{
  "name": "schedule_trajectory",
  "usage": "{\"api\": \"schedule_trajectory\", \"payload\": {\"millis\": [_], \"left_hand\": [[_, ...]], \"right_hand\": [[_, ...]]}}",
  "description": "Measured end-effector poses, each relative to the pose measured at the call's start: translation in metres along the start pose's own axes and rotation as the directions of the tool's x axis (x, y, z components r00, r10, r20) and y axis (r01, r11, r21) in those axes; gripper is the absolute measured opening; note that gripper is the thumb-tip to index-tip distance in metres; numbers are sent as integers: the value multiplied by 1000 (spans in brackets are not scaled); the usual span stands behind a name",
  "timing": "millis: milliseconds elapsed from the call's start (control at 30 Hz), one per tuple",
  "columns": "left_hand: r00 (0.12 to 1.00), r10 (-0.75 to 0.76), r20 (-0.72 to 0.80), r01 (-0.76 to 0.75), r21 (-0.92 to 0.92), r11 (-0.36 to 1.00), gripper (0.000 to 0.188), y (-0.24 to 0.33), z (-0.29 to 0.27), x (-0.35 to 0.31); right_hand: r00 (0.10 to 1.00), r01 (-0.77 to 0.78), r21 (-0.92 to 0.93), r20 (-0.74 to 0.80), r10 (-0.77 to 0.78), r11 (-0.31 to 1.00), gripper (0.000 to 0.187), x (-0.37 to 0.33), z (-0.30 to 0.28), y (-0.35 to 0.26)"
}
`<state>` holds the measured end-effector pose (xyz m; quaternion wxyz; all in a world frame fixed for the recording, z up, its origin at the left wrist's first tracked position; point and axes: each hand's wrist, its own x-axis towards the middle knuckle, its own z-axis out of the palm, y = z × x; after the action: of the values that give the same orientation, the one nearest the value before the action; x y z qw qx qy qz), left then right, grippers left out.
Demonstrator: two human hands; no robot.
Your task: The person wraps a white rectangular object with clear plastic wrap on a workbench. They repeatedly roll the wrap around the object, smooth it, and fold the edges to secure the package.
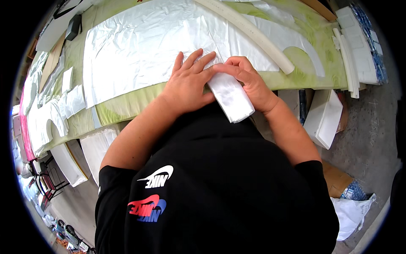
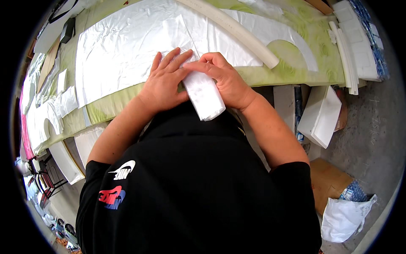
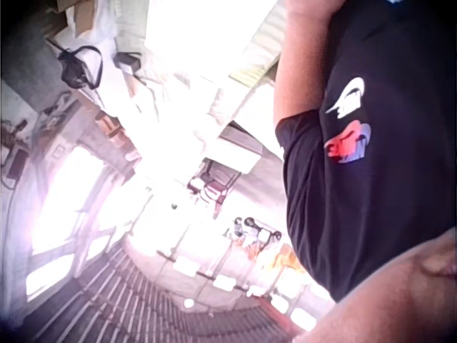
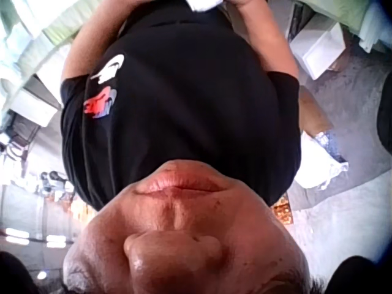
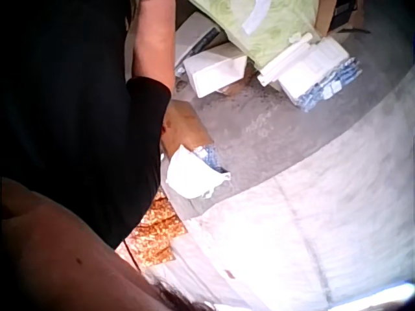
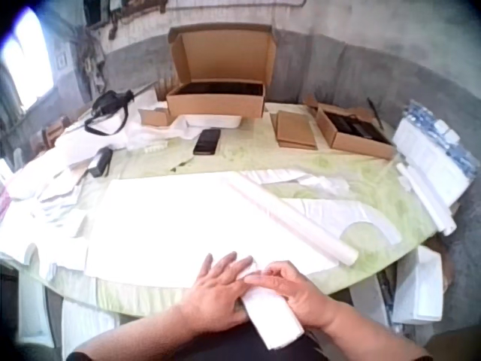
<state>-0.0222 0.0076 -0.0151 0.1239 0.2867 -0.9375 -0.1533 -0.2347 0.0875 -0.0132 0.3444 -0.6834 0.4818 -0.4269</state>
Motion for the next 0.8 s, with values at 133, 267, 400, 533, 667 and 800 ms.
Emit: {"api": "schedule_trajectory", "payload": {"millis": [133, 267, 400, 533, 667, 800], "left_hand": [[1000, -16, -13, 16, -3, 1000, 69, 3, 1, 0], [997, -28, -75, 24, -48, 999, 66, 5, -2, 2], [977, -44, -210, -6, -234, 972, 45, -3, 1, -6], [966, 2, -259, -62, -222, 973, 21, -8, 1, -5], [967, -75, -244, 1, -291, 957, 16, -7, -2, -6], [950, -207, -235, 107, -379, 919, 33, -7, 4, -8]], "right_hand": [[783, -554, 656, 201, 588, 513, 30, 12, -3, -22], [958, -285, 270, 119, 262, 920, 17, 6, -13, 0], [991, 101, -89, 93, -92, 991, 19, 12, -15, 10], [994, -12, -69, 107, 19, 998, 16, 17, -17, 3], [972, -205, 71, 136, 194, 976, 14, 21, -22, 1], [859, -509, 70, 92, 503, 858, 15, 37, -22, -4]]}}
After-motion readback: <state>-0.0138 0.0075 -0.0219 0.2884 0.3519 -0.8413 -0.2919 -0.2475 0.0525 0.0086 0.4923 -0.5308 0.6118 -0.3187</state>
